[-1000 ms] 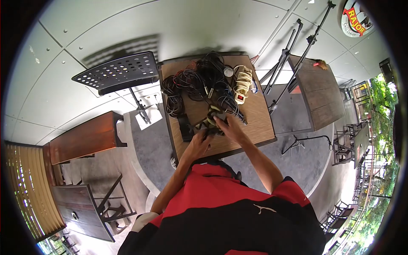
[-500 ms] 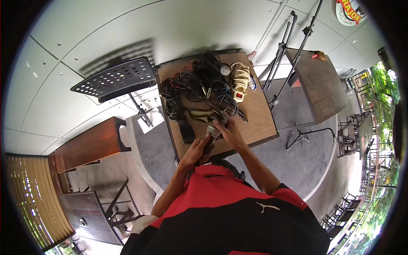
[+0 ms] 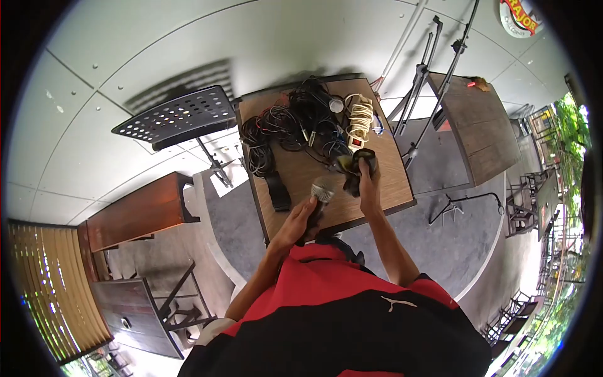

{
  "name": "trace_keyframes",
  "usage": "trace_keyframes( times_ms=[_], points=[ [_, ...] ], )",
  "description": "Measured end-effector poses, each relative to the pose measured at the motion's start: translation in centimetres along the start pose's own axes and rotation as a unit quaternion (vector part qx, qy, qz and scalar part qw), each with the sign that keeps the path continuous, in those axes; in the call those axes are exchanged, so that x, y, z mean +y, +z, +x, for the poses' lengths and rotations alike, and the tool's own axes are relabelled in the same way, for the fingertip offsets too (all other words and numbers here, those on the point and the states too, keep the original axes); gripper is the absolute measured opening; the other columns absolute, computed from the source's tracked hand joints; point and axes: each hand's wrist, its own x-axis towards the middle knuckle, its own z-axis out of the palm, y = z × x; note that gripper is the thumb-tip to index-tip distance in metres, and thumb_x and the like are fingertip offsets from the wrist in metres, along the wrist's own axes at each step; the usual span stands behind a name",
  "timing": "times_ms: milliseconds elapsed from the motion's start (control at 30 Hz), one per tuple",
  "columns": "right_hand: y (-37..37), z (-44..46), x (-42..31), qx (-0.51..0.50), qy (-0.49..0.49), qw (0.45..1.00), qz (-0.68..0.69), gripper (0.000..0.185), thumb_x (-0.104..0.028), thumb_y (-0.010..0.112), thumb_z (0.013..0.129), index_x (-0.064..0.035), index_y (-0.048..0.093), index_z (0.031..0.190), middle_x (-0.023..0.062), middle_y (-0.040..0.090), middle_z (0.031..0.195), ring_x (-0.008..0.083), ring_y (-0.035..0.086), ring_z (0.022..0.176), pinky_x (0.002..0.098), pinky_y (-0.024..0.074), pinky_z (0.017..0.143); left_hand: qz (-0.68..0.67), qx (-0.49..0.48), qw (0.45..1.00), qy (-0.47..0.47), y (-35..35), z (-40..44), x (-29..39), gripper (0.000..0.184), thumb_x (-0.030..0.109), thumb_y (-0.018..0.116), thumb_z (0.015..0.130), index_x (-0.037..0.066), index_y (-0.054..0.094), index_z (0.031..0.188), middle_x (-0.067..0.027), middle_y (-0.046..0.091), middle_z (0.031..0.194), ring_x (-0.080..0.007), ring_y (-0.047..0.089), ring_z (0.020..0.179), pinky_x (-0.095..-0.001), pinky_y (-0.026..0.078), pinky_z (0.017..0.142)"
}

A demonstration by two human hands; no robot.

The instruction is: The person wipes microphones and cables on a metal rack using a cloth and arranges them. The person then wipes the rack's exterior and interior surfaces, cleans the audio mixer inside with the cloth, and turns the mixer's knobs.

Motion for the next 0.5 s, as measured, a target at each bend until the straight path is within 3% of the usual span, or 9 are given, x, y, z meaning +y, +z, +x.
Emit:
trace_keyframes(
  times_ms=[67, 167, 200, 233, 267, 333, 400, 433, 500],
  points=[
    [2.1, -2.3, -2.9, -0.026, -0.187, 0.980, -0.069, 0.024, -0.026, 0.054, 0.093, -0.0067, 0.057, 0.107, 0.0028, 0.061, 0.093, 0.0082, 0.059, 0.071, 0.0223, 0.0473, 0.052, -0.037, 0.021, 0.999, -0.033, -0.6, 0.9, -0.3, 0.042, 0.049, 0.034, 0.097, 0.010, 0.048, 0.089, -0.0011, 0.051, 0.071, -0.0062, 0.041, 0.046, -0.0226, 0.031, 0.034],
    [5.9, -6.7, -6.8, -0.161, -0.269, 0.940, -0.133, 0.024, -0.017, 0.062, 0.086, -0.0065, 0.058, 0.107, 0.0062, 0.062, 0.095, 0.0162, 0.060, 0.082, 0.0292, 0.0482, 0.073, -0.015, -0.012, 0.999, -0.033, -0.1, 1.4, -0.5, 0.036, 0.042, 0.037, 0.098, 0.009, 0.048, 0.088, -0.0012, 0.053, 0.079, -0.0065, 0.044, 0.048, -0.0238, 0.032, 0.036],
    [5.9, -6.5, -6.6, -0.183, -0.389, 0.859, -0.278, 0.022, -0.016, 0.064, 0.083, -0.0060, 0.060, 0.102, 0.0074, 0.062, 0.095, 0.0203, 0.059, 0.087, 0.0330, 0.0461, 0.079, -0.013, -0.014, 0.999, -0.031, -0.2, 1.7, -1.6, 0.036, 0.042, 0.037, 0.098, 0.009, 0.048, 0.088, -0.0012, 0.053, 0.079, -0.0065, 0.044, 0.048, -0.0238, 0.032, 0.036],
    [5.9, -6.3, -6.3, -0.196, -0.493, 0.741, -0.411, 0.019, -0.015, 0.066, 0.081, -0.0055, 0.062, 0.097, 0.0086, 0.062, 0.095, 0.0245, 0.059, 0.092, 0.0369, 0.0440, 0.086, 0.055, 0.042, 0.995, 0.075, -0.3, 1.9, -2.9, 0.033, 0.039, 0.039, 0.098, 0.008, 0.048, 0.092, -0.0012, 0.051, 0.073, -0.0066, 0.042, 0.046, -0.0231, 0.033, 0.037],
    [6.1, -6.8, -6.0, -0.212, -0.471, 0.729, -0.448, 0.016, -0.015, 0.066, 0.078, -0.0038, 0.065, 0.089, 0.0088, 0.062, 0.098, 0.0289, 0.057, 0.100, 0.0411, 0.0413, 0.090, 0.121, 0.097, 0.971, 0.180, -0.6, 2.2, -4.2, 0.030, 0.036, 0.040, 0.098, 0.008, 0.048, 0.096, -0.0011, 0.049, 0.067, -0.0067, 0.041, 0.044, -0.0224, 0.033, 0.037],
    [5.4, -6.5, -4.2, -0.230, -0.458, 0.757, -0.407, 0.016, -0.015, 0.066, 0.078, -0.0025, 0.065, 0.089, 0.0095, 0.061, 0.101, 0.0288, 0.056, 0.103, 0.0402, 0.0417, 0.090, 0.116, 0.091, 0.977, 0.153, -0.6, 1.2, -2.8, 0.025, 0.028, 0.040, 0.098, 0.005, 0.049, 0.095, -0.0014, 0.050, 0.067, -0.0072, 0.042, 0.045, -0.0232, 0.035, 0.039],
    [5.2, -6.7, -2.9, -0.233, -0.402, 0.816, -0.344, 0.020, -0.013, 0.065, 0.080, -0.0007, 0.065, 0.095, 0.0117, 0.061, 0.101, 0.0311, 0.055, 0.105, 0.0389, 0.0432, 0.089, 0.121, 0.045, 0.991, 0.022, -1.0, 0.5, -2.9, 0.025, 0.026, 0.040, 0.098, 0.004, 0.051, 0.094, -0.0019, 0.049, 0.067, -0.0085, 0.043, 0.045, -0.0249, 0.037, 0.040],
    [5.2, -7.0, -2.9, -0.239, -0.400, 0.815, -0.345, 0.020, -0.013, 0.065, 0.080, -0.0007, 0.065, 0.095, 0.0117, 0.061, 0.101, 0.0311, 0.055, 0.105, 0.0389, 0.0432, 0.089, 0.275, 0.046, 0.931, 0.236, -1.6, 0.8, -4.5, 0.026, 0.025, 0.041, 0.097, 0.002, 0.053, 0.093, -0.0021, 0.049, 0.065, -0.0097, 0.046, 0.048, -0.0265, 0.037, 0.042],
    [5.4, -7.6, -3.4, -0.181, -0.361, 0.861, -0.309, 0.020, -0.011, 0.064, 0.081, -0.0005, 0.064, 0.098, 0.0139, 0.062, 0.096, 0.0337, 0.056, 0.102, 0.0387, 0.0440, 0.087, 0.284, 0.083, 0.923, 0.245, -1.7, 1.1, -5.1, 0.027, 0.026, 0.042, 0.097, 0.002, 0.053, 0.093, -0.0020, 0.048, 0.064, -0.0096, 0.046, 0.049, -0.0263, 0.037, 0.043]
  ],
)
